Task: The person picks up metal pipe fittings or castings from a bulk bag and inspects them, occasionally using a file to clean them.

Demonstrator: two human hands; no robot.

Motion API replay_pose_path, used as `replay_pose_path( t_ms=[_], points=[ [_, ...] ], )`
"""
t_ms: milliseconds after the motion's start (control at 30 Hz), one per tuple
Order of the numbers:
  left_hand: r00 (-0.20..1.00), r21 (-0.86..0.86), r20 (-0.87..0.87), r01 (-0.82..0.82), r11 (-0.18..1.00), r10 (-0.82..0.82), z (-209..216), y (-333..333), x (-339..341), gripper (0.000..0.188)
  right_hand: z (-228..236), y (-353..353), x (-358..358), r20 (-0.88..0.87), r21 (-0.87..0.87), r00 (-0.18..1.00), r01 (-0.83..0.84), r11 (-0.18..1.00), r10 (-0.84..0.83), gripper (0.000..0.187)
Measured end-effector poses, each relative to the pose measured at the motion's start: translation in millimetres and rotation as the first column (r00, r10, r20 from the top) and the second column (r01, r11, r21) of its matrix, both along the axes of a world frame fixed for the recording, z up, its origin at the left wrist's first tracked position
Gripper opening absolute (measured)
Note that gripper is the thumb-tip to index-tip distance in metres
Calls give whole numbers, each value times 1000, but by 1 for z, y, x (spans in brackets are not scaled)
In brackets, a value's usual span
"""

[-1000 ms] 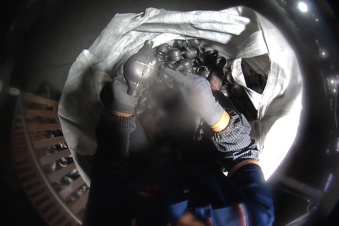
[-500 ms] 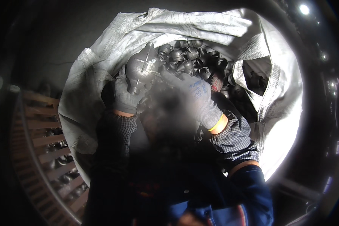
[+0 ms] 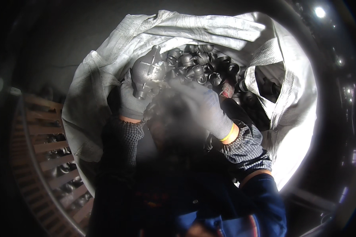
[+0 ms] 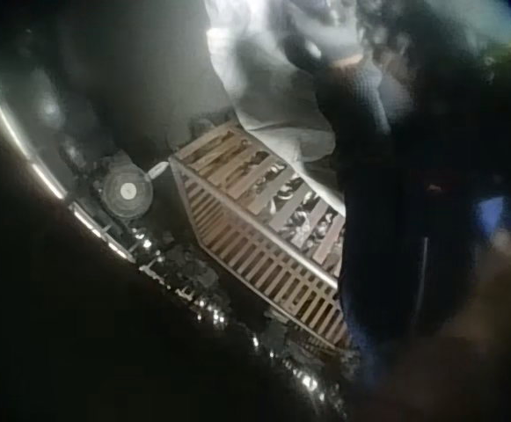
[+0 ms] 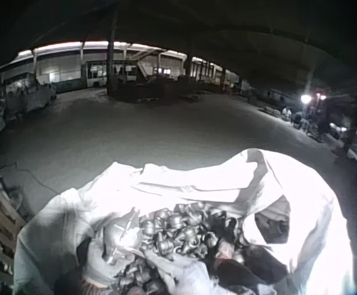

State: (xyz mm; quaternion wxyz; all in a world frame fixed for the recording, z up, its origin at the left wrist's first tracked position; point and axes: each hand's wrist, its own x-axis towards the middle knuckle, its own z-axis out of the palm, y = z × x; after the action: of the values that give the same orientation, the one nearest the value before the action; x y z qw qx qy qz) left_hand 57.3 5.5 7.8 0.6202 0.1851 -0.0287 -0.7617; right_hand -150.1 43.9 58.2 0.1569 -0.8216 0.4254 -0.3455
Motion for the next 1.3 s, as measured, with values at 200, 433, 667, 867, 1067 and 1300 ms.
replay_pose_path(
  t_ms=[200,433,667,867,1067,1300],
  points=[
    [997,-120,-10,77,990,-78,-10,-2,2,43,7,-7,1,-95,4,992,83,997,-82,45],
    [994,2,112,2,1000,-2,-5,0,-2,43,0,-4,-1,-179,-133,984,-1,991,-23,44],
    [998,-7,66,24,1000,-23,-26,-2,8,48,7,-16,-3,30,-38,995,-90,995,91,38],
    [993,-112,90,86,990,-76,-13,4,0,46,11,-27,-6,-218,-109,973,-105,988,79,49],
    [981,-139,128,160,977,-143,-22,3,8,41,14,-27,-8,-285,-146,957,-97,984,52,53],
    [994,-79,81,76,994,-69,-14,5,2,40,3,-29,-13,-298,-168,954,-37,985,-15,48]
  ],
)
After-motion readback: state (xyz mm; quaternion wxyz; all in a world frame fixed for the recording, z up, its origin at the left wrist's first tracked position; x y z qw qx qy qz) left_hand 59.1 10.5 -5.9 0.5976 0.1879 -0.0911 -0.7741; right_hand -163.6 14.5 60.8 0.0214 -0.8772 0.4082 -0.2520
